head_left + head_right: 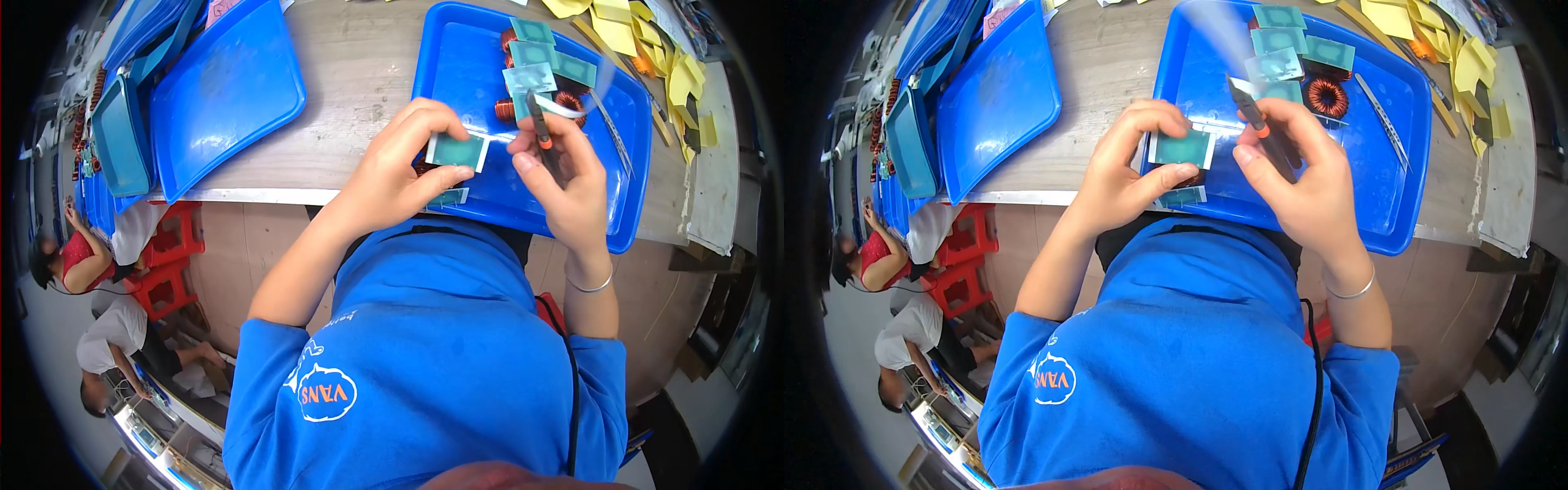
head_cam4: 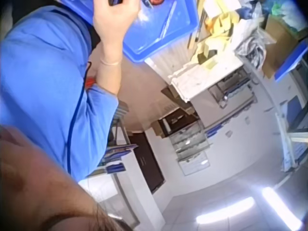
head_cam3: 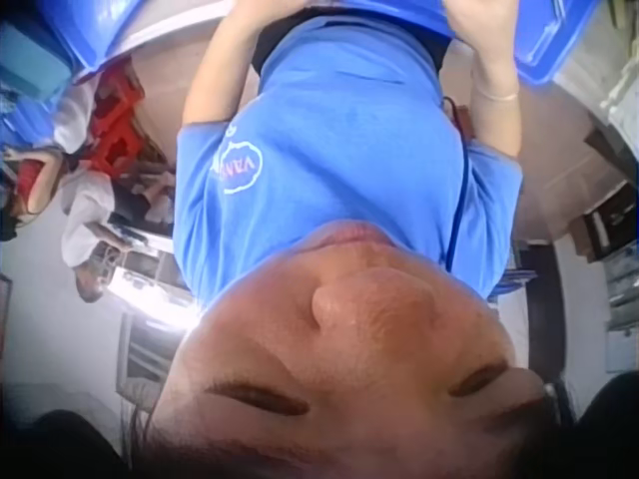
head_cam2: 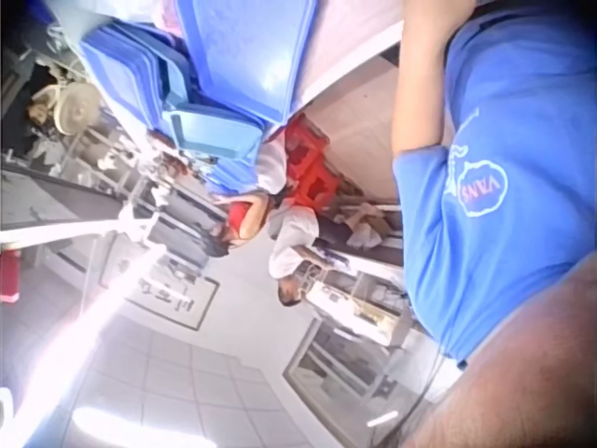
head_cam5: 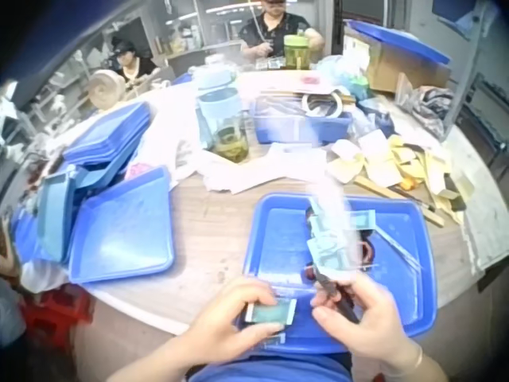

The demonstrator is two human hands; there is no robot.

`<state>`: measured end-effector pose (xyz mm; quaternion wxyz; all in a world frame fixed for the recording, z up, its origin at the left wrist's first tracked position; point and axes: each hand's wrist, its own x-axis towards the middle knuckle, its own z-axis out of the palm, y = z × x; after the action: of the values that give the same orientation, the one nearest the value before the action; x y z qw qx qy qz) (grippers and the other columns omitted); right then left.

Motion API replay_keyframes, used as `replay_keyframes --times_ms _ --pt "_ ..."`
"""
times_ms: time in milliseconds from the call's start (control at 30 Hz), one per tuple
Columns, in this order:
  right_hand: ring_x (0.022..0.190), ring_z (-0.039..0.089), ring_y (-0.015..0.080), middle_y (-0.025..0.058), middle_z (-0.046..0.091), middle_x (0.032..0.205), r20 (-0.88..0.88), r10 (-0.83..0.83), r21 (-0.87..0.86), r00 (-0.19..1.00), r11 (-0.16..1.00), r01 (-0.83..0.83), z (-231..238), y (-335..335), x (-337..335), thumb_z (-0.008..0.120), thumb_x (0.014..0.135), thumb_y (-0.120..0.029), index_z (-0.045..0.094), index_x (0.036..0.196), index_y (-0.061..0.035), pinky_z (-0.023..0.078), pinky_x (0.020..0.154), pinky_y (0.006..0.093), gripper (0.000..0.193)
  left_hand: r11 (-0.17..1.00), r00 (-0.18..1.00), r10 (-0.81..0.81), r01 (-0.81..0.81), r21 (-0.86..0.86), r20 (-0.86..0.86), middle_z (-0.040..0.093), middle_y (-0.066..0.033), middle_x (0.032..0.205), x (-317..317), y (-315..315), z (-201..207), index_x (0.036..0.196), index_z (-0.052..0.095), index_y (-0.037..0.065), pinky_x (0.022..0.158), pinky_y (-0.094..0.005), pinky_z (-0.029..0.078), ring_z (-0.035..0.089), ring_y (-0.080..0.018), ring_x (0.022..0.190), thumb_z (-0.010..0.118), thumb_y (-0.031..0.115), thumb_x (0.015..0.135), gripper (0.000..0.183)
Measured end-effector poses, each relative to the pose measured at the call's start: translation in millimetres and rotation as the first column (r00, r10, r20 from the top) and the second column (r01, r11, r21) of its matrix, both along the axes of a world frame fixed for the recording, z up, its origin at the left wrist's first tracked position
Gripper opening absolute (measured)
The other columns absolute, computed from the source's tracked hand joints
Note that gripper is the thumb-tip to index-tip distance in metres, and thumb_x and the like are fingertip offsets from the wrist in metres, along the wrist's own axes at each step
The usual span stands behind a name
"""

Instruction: Assembling copper coils into plastic housings and trimming securing strips with pliers.

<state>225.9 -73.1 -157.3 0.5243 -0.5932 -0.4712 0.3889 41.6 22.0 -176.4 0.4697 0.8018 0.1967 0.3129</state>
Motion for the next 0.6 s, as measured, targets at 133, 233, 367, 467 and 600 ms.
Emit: replay_keyframes --times_ms 133,233,367,467,600 --pt "0.084 0.055 0.0116 0.0064 0.057 0.101 0.067 0.062 0.013 0.996 0.998 -0.063 -9 1 -4 0.067 0.074 -0.008 0.050 0.109 -0.0025 0.044 0.075 0.0251 0.039 0.986 0.999 -0.033 0.034 0.161 -0.009 0.055 -0.0087 0.096 -8 2 -11 0.092 0.053 0.006 0.089 -0.0381 0.038 0.052 -0.0252 0.095 0.074 0.008 0.063 0.036" --pt "0.089 0.056 0.0167 0.0091 0.054 0.110 0.088 0.194 0.033 0.977 0.980 -0.197 -13 5 -9 0.069 0.072 -0.010 0.048 0.109 -0.0029 0.045 0.079 0.0293 0.043 0.982 0.996 0.016 0.000 0.189 -0.082 0.055 -0.0083 0.098 -13 -1 -12 0.095 0.053 0.007 0.092 -0.0404 0.036 0.052 -0.0265 0.099 0.077 0.009 0.061 0.042" --pt "0.090 0.057 0.0202 0.0109 0.057 0.104 0.114 0.233 0.000 0.966 0.972 -0.235 -20 11 -18 0.068 0.073 -0.014 0.047 0.108 -0.0031 0.045 0.078 0.0315 0.042 0.997 0.999 -0.027 0.029 0.067 -0.038 0.048 -0.0114 0.113 -23 -10 -13 0.110 0.050 0.009 0.094 -0.0400 0.036 0.044 -0.0300 0.110 0.079 0.009 0.057 0.060" --pt "0.089 0.058 0.0206 0.0113 0.058 0.099 0.126 0.222 -0.047 0.967 0.975 -0.218 -24 13 -21 0.066 0.076 -0.015 0.048 0.107 -0.0036 0.046 0.077 0.0319 0.038 0.996 0.997 0.034 -0.040 -0.079 -0.076 0.039 -0.0142 0.124 -32 -11 -19 0.119 0.046 0.008 0.093 -0.0382 0.039 0.038 -0.0309 0.117 0.079 0.006 0.056 0.071" --pt "0.088 0.058 0.0203 0.0110 0.059 0.097 0.086 0.198 -0.095 0.976 0.977 -0.190 -24 11 -20 0.062 0.079 -0.012 0.048 0.107 -0.0046 0.046 0.076 0.0317 0.032 0.988 0.984 0.115 -0.127 -0.085 -0.136 0.032 -0.0136 0.128 -30 -7 -12 0.122 0.043 0.009 0.090 -0.0365 0.043 0.042 -0.0279 0.113 0.080 0.007 0.057 0.074"
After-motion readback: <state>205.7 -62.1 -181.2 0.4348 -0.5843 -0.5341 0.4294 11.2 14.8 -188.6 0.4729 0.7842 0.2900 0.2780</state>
